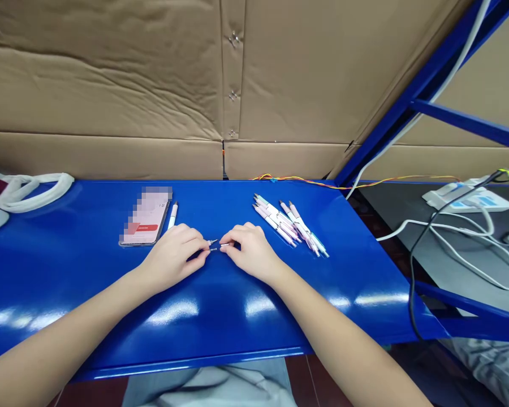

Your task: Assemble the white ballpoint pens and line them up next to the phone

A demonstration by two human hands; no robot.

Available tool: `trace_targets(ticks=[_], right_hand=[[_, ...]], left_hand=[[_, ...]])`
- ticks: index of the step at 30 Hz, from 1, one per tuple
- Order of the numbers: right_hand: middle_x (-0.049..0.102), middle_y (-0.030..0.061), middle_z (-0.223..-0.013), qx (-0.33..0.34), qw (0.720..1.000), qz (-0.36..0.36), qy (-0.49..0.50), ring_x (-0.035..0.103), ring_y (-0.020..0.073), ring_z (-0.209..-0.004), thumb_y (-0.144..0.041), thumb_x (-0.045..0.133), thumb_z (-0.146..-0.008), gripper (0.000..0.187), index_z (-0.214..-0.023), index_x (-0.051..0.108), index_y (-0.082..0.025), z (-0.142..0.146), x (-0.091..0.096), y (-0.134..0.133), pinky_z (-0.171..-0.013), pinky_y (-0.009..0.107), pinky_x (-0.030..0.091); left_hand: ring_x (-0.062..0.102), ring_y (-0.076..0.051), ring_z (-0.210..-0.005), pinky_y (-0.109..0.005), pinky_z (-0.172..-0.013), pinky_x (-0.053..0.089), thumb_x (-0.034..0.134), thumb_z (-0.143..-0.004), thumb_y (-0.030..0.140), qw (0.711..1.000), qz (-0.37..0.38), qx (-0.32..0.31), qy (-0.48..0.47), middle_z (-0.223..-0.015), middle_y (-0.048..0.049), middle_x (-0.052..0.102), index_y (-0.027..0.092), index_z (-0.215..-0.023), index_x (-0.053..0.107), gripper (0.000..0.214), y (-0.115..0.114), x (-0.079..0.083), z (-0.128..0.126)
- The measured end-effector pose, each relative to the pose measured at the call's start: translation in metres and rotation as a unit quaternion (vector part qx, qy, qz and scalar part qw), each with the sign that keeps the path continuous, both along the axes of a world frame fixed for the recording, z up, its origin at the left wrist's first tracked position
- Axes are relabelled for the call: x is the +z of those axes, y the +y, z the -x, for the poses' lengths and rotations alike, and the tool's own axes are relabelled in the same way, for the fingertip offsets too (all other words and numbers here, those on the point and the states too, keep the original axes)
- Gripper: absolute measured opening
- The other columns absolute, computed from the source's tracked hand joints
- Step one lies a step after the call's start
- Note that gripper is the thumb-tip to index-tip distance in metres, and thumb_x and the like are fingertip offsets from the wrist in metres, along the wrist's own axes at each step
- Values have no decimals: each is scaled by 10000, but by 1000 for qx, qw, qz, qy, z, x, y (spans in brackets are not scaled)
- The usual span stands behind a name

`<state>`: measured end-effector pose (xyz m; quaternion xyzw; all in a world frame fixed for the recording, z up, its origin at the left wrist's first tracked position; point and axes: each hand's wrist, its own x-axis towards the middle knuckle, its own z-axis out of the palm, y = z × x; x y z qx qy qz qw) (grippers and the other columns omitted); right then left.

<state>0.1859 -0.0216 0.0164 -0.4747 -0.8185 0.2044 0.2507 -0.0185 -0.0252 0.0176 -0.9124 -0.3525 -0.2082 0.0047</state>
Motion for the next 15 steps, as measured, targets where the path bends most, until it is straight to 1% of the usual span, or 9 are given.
trace_targets(ticks=[4,6,8,11,13,15], right_hand=[[653,37,-843,-8,999,-21,-47,529,164,-767,-249,630,-820,142,-926,724,-242,-6,-6,4,-759,341,371],[633,42,-839,-2,997,-27,-75,521,169,-768,-254,614,-830,175,-968,721,-257,-7,-7,4,-757,348,368],[621,51,-852,4,995,-28,-93,520,177,-786,-244,608,-829,209,-1012,709,-249,-7,-5,3,-760,355,373],[619,62,-889,6,995,-30,-94,528,189,-813,-221,610,-812,266,-1067,684,-221,-10,-1,2,-770,362,391],[626,61,-896,5,996,-34,-88,535,193,-823,-206,598,-811,263,-1060,683,-214,-12,0,3,-779,365,400],[635,59,-886,1,996,-35,-79,539,194,-825,-187,577,-818,241,-1029,690,-207,-13,1,3,-782,365,401]], left_hand=[[478,-193,-787,-340,-715,391,451,-918,291,999,-5,15,30,-821,-63,620,165,-892,667,252,3,-6,-1],[472,-198,-779,-342,-696,390,466,-912,317,999,-15,21,41,-824,-66,613,174,-908,673,252,3,-8,-2],[470,-193,-770,-340,-689,394,465,-913,327,999,-23,23,40,-823,-68,606,179,-918,676,257,3,-7,-2],[470,-177,-744,-334,-689,408,428,-928,290,999,-29,27,22,-820,-67,600,181,-920,675,271,1,-2,2],[478,-172,-737,-333,-698,417,406,-931,261,999,-22,31,12,-824,-62,600,180,-913,670,277,0,3,7],[497,-174,-750,-342,-729,428,419,-925,285,999,-6,44,5,-834,-56,602,179,-900,665,270,1,9,12]])
